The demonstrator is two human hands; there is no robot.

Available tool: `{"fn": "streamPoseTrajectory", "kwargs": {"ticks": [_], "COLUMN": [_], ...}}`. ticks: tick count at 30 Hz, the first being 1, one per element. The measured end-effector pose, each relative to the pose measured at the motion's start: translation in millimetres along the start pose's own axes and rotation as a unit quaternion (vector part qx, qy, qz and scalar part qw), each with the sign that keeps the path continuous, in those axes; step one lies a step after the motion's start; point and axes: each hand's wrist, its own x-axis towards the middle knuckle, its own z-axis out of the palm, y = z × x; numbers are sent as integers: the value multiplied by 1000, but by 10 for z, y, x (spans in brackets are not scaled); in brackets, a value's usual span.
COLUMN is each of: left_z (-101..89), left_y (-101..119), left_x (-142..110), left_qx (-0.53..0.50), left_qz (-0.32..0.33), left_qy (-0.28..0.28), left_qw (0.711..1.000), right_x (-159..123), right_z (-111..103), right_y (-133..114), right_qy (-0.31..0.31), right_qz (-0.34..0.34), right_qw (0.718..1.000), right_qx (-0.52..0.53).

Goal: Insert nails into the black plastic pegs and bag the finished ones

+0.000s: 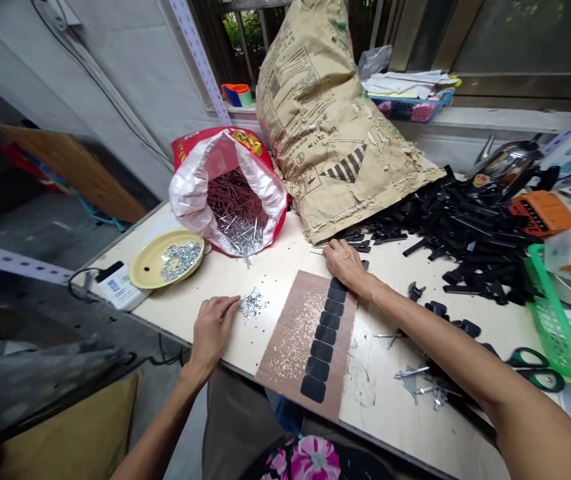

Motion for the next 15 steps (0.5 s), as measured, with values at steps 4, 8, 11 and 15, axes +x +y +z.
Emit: {"fn": "streamPoseTrajectory", "kwargs": {"ticks": [4,8,11,15], "left_z": [-3,-57,-71,-56], "left_y": [-70,-97,-70,-31], "left_x": [25,-56,-110,-126], "left_qx": [-4,-13,-10,18], "left_qz": [9,11,9,32], "left_qy": [-24,-28,-20,-36], "left_qw": [1000,999,1000,999], "right_x": [-44,-143,-277,-492], "right_z": [19,-9,-110,-302], "right_y": [9,28,-1,-91], "right_qy": [37,96,143,183], "right_qz": [-1,-3,-5,-20], "right_qw": [999,991,981,973], "right_qx": [16,90,132,141]}}
